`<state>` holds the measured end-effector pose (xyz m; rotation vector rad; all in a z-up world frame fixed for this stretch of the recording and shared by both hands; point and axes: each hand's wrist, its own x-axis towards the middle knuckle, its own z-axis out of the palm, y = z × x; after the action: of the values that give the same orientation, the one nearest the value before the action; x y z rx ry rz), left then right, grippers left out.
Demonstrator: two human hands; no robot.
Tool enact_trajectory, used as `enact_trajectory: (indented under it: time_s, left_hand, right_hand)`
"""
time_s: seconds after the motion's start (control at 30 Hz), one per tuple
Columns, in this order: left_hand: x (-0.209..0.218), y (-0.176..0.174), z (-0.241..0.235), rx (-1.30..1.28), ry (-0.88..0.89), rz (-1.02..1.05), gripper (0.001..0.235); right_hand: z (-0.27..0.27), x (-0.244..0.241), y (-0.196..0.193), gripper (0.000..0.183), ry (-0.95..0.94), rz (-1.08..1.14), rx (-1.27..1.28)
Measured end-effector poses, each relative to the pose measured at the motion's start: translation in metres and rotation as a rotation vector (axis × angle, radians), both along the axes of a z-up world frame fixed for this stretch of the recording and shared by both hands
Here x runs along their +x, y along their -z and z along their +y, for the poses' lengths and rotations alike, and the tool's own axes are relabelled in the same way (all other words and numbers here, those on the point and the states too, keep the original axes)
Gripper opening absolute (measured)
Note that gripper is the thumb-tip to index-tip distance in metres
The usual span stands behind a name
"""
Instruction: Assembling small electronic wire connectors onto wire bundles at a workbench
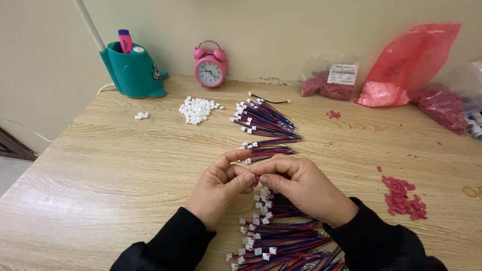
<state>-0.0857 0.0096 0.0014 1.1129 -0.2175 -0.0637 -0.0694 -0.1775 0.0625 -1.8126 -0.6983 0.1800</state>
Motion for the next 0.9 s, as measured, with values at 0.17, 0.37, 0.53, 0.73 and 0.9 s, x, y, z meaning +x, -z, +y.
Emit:
enact_trajectory:
  time_s: [0.17, 0.37, 0.53, 0.73, 0.9]
  left_hand:
    - [-0.01, -0.01, 0.004, 0.106, 0.063, -0.122, 0.047]
    - [-0.012, -0.008, -0.003, 0.193, 0.042, -0.128, 0.046]
    - [0.0, -0.018, 0.0, 0.311, 0.024, -0.088, 0.057]
    - [0.044, -0.064, 0.017, 1.09, -0.269, -0.132, 0.031]
    - [0.11, -0.001, 0.013, 1.456, -0.321, -0.457, 0.036]
  right_hand:
    - [-0.003, -0.003, 0.01, 0.01, 0.012, 0.223, 0.081]
    - [-0.001, -0.007, 0.017, 0.005, 0.125, 0.25, 0.087]
    - [-0.003, -0.006, 0.013, 0.003, 0.187, 0.252, 0.057]
    - [-0.038, -0.014, -0.015, 0.024, 0.187, 0.09, -0.295]
    - [-0.111, 0.008, -0.038, 0.019, 0.692, -0.084, -0.299]
